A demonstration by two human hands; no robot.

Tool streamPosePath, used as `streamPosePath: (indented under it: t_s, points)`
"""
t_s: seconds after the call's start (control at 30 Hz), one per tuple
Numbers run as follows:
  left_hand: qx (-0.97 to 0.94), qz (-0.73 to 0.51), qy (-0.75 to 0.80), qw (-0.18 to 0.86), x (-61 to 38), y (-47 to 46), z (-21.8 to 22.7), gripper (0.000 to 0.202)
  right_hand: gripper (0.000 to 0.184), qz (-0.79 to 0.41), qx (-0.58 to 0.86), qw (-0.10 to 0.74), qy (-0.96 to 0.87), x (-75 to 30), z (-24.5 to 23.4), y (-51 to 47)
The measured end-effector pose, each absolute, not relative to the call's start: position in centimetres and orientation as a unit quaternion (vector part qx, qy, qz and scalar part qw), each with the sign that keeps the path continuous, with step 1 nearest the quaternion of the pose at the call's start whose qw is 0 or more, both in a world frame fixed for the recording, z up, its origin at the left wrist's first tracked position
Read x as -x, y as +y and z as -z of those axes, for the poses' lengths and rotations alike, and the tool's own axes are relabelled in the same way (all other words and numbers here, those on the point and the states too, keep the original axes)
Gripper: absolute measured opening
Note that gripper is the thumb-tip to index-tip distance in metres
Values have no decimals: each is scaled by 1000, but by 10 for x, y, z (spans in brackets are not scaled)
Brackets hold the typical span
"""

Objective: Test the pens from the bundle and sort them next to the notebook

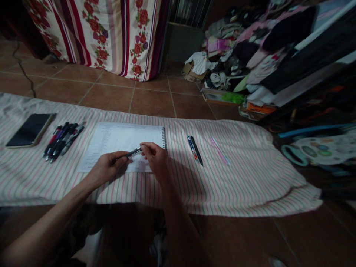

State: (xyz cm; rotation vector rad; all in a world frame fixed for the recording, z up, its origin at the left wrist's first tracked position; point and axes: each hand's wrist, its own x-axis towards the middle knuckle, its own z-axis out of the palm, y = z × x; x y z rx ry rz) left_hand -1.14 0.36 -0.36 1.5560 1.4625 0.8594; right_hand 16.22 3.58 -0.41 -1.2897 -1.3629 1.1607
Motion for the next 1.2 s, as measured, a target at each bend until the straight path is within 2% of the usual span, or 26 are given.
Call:
streamPosePath:
  t_s: [0.2,0.37,0.7,0.83,1.0,1.1,1.2]
  points:
    - [-633,-332,577,395,11,3,13,27,30,-446,530,470,-547,-161,6,36]
    - [-696,-303,572,312,9,2,4,27,31,-421,554,457,-554,-161,6,36]
    - [-734,-273,566,258,4,-2,-2,31,44,-269,608,404,-629,-160,1,31]
    - [-693,-309,569,317,4,-1,5,28,46,-277,604,397,-634,-160,1,30]
    - [-571,-383,547,478,2,2,16,28,46,-417,531,472,-567,-158,3,34]
    - [-517,-385,529,551,1,4,15,28,40,-440,491,483,-576,-159,2,35]
    - [-502,-380,524,573,2,5,14,27,32,-441,484,472,-591,-160,2,35]
